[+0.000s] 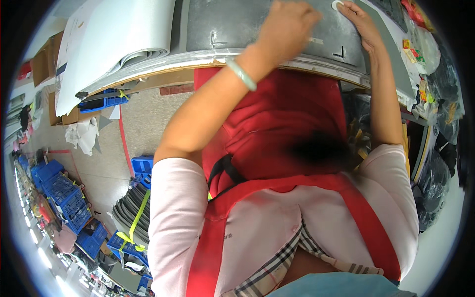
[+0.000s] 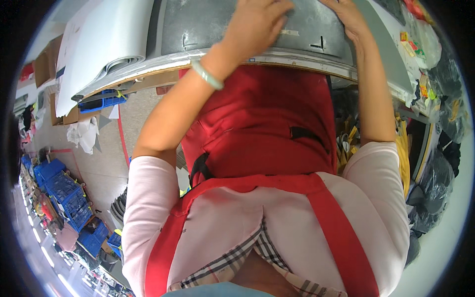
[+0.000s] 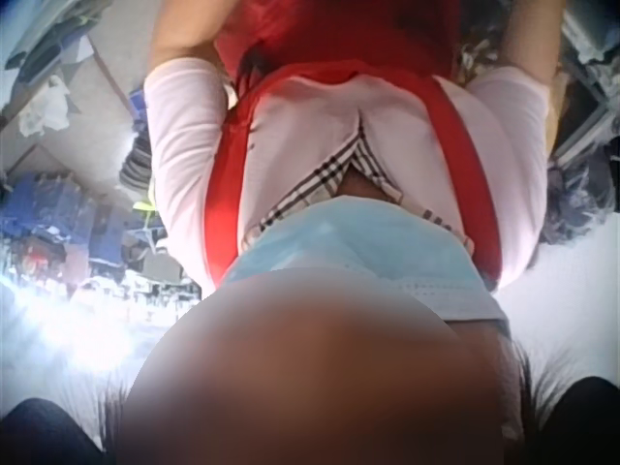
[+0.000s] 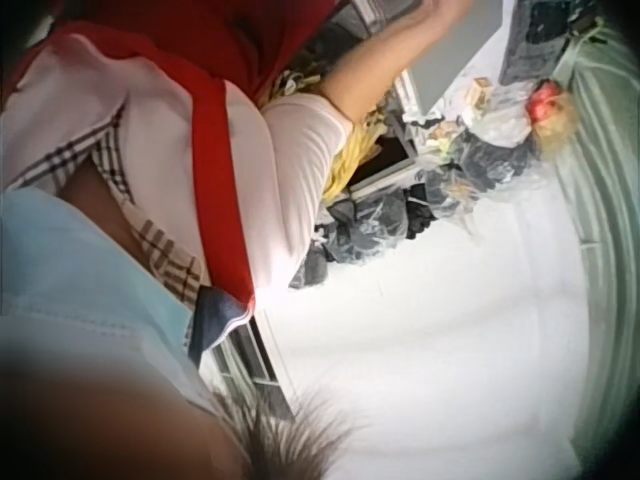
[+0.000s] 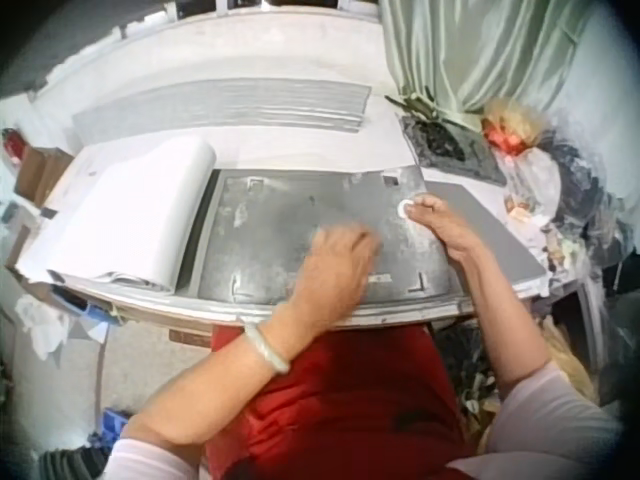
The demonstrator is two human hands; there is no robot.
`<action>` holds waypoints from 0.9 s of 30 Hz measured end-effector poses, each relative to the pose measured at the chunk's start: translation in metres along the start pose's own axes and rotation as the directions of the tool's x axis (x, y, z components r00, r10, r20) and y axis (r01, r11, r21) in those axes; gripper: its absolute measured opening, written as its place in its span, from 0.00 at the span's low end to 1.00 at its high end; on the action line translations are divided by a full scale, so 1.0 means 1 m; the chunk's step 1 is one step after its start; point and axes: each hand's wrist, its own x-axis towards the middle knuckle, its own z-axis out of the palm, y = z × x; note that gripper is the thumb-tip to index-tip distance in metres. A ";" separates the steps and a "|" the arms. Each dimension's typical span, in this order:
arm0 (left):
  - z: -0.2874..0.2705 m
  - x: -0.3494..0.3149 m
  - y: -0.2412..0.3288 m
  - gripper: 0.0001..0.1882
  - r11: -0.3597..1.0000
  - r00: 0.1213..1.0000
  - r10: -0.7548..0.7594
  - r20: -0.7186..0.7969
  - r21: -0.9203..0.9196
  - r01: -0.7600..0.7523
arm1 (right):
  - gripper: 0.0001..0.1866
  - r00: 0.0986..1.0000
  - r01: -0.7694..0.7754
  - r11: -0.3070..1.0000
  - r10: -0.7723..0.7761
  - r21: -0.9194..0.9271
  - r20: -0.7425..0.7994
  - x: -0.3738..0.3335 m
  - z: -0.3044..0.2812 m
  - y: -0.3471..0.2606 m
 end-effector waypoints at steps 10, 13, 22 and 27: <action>-0.088 -0.039 -0.005 0.10 0.983 0.931 -0.157 0.329 0.144 0.115 | 0.08 0.984 0.081 0.891 -0.002 0.446 -0.176 0.010 -0.017 0.028; -0.098 -0.035 -0.029 0.12 0.869 0.786 -0.357 0.504 -0.128 0.477 | 0.08 0.986 0.086 0.904 -0.016 0.419 -0.168 0.009 -0.014 0.031; -0.103 -0.034 -0.026 0.10 0.981 0.879 -0.144 0.455 -0.053 0.188 | 0.08 0.986 0.050 0.915 0.018 0.399 -0.163 0.004 -0.011 0.026; -0.102 -0.035 -0.035 0.09 0.924 0.818 -0.209 0.536 -0.166 0.345 | 0.07 0.988 0.055 0.904 0.010 0.424 -0.151 0.005 -0.009 0.028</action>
